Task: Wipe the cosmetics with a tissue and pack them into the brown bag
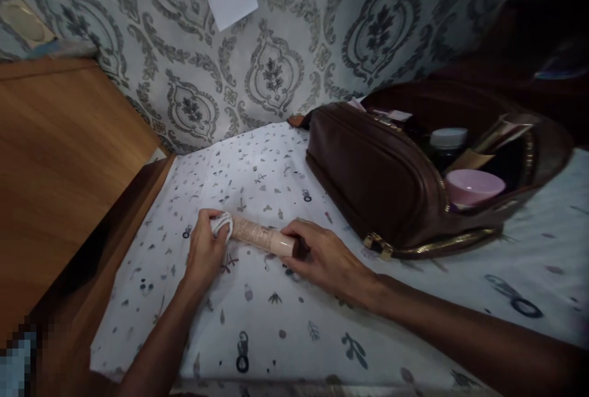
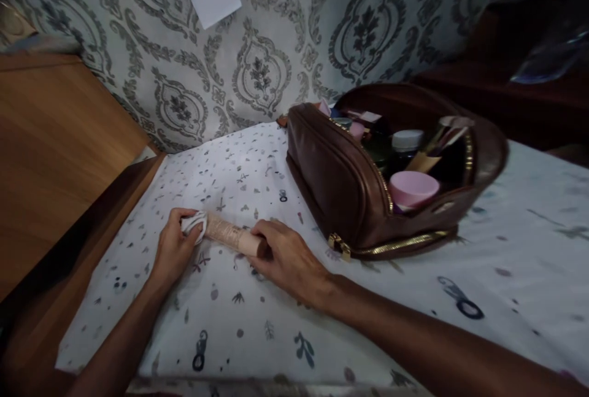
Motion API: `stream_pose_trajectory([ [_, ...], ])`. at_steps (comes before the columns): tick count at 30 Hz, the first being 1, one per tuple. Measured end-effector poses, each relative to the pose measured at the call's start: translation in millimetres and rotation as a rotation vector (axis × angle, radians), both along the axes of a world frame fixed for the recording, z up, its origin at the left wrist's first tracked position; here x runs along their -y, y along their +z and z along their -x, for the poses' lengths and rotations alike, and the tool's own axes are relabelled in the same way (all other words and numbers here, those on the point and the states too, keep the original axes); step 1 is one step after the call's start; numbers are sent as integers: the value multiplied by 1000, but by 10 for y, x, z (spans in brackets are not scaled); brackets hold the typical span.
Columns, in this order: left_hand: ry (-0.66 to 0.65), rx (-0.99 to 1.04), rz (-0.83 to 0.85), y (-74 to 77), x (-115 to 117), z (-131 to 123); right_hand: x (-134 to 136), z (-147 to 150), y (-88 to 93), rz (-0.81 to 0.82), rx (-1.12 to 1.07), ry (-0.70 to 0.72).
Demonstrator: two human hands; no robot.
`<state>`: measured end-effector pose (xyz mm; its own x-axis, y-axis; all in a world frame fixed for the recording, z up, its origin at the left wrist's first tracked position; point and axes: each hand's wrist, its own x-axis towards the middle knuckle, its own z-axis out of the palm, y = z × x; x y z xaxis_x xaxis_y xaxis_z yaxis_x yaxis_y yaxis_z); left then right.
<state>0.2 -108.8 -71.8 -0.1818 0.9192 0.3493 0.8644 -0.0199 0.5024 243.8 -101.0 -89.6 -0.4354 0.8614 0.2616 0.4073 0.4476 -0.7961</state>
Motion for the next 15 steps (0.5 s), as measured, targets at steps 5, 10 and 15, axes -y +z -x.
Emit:
stream_pose_trajectory([
  [5, -65, -1, -57, -46, -32, 77, -16, -19, -18, -23, 1, 12],
  [10, -197, -68, -38, -48, -15, 96, -18, -24, -39, -22, -12, 15],
  [15, -219, -84, -13, -27, -3, 105, -10, -25, -19, -16, -19, 13],
])
